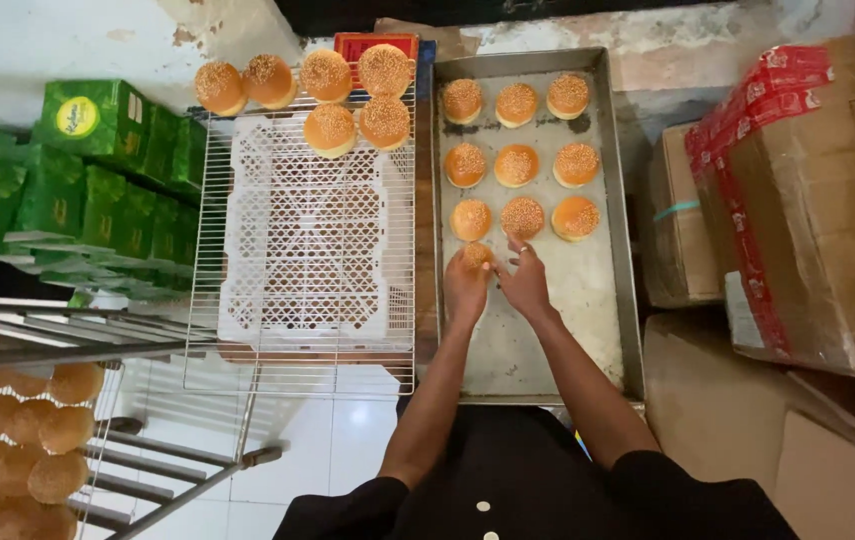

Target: Arrange hamburger buns from a baking tray onto a cooling rack.

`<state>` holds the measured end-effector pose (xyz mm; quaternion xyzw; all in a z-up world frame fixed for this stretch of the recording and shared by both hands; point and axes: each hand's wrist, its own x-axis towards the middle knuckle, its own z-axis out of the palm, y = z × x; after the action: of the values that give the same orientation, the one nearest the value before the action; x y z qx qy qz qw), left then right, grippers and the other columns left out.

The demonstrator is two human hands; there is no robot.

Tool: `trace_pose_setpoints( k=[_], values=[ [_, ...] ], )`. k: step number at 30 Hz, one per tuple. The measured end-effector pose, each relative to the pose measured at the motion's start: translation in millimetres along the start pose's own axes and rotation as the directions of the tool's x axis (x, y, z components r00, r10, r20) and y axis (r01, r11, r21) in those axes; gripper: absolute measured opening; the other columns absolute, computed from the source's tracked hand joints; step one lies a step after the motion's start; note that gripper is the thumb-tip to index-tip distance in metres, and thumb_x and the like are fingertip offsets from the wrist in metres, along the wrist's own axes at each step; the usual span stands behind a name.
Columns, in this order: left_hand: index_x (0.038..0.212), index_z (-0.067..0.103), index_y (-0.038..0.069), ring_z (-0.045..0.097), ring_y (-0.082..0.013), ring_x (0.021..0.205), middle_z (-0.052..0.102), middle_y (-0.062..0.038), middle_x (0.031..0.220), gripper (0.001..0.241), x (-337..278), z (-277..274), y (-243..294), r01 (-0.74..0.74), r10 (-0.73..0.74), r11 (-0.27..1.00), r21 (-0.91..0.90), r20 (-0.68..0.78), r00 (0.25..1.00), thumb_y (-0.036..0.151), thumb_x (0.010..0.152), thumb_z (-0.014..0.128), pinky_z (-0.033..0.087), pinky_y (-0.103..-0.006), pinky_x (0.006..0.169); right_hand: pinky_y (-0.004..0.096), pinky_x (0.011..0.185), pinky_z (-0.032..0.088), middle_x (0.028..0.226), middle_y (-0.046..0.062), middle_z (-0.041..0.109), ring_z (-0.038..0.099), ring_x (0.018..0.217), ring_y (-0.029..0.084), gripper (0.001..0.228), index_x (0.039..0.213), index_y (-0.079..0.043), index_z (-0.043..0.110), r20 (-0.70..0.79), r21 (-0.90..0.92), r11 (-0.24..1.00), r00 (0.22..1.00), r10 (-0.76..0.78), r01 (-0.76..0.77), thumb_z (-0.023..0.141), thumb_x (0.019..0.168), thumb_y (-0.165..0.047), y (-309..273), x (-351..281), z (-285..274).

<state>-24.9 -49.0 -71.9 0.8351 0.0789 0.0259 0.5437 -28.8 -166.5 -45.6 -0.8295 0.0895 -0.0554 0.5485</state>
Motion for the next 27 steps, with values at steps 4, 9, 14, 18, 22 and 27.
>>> trace_pose_setpoints(
  k=[4, 9, 14, 18, 22, 27],
  values=[
    [0.134, 0.058, -0.01, 0.057, -0.0539, 0.124, 0.061, -0.037, 0.127, 0.058, -2, 7, -24, 0.057, -0.056, 0.998, 0.023, -0.025, 0.998, 0.025, 0.09, 0.073, 0.043, -0.0601, 0.108, 0.047, 0.098, 0.058, 0.137, 0.032, 0.055, 0.057, 0.126, 0.049, 0.069, 0.144, 0.006, 0.053, 0.111, -0.05, 0.998, 0.993, 0.03, -0.024, 0.082, 0.081, 0.001, 36, 9, 12],
    [0.144, 0.052, -0.008, 0.051, -0.0481, 0.136, 0.054, -0.034, 0.142, 0.073, 10, 27, -78, 0.137, -0.136, 0.99, 0.045, -0.021, 0.99, 0.036, 0.09, 0.074, 0.038, -0.0513, 0.117, 0.047, 0.113, 0.048, 0.141, 0.026, 0.052, 0.051, 0.136, 0.042, 0.085, 0.152, 0.001, 0.046, 0.3, -0.18, 0.983, 0.949, 0.095, -0.042, 0.085, 0.076, -0.01, 46, 17, 17],
    [0.142, 0.052, -0.008, 0.052, -0.0484, 0.134, 0.055, -0.035, 0.139, 0.076, 13, 37, -94, 0.174, -0.172, 0.984, 0.035, -0.046, 0.984, 0.037, 0.087, 0.077, 0.039, -0.0519, 0.117, 0.048, 0.122, 0.037, 0.145, 0.024, 0.053, 0.046, 0.142, 0.04, 0.092, 0.154, -0.003, 0.045, 0.34, -0.211, 0.978, 0.937, 0.081, -0.008, 0.086, 0.073, -0.011, 63, 21, 24],
    [0.141, 0.051, -0.011, 0.052, -0.0512, 0.132, 0.055, -0.038, 0.136, 0.075, 16, 44, -119, 0.188, -0.186, 0.981, 0.05, -0.054, 0.981, 0.03, 0.085, 0.078, 0.039, -0.0537, 0.116, 0.05, 0.122, 0.035, 0.142, 0.027, 0.055, 0.048, 0.139, 0.043, 0.089, 0.153, 0.0, 0.046, 0.346, -0.254, 0.967, 0.936, 0.06, 0.032, 0.083, 0.072, -0.008, 53, 20, 25],
    [0.144, 0.051, -0.007, 0.053, -0.0502, 0.132, 0.056, -0.035, 0.138, 0.074, 10, 31, -98, 0.257, -0.257, 0.965, 0.049, -0.015, 0.966, 0.034, 0.086, 0.072, 0.041, -0.0548, 0.115, 0.048, 0.121, 0.034, 0.143, 0.025, 0.054, 0.047, 0.14, 0.042, 0.09, 0.152, -0.001, 0.046, 0.353, -0.224, 0.974, 0.934, 0.064, 0.017, 0.084, 0.072, -0.011, 56, 17, 27],
    [0.147, 0.05, -0.001, 0.052, -0.0448, 0.136, 0.054, -0.03, 0.144, 0.075, 6, 34, -94, 0.343, -0.343, 0.939, 0.018, -0.028, 0.939, 0.035, 0.085, 0.071, 0.041, -0.0498, 0.116, 0.047, 0.122, 0.035, 0.146, 0.023, 0.05, 0.044, 0.143, 0.039, 0.09, 0.156, -0.006, 0.043, 0.308, -0.28, 0.96, 0.946, 0.098, -0.008, 0.081, 0.075, -0.012, 57, 7, 28]
  ],
)
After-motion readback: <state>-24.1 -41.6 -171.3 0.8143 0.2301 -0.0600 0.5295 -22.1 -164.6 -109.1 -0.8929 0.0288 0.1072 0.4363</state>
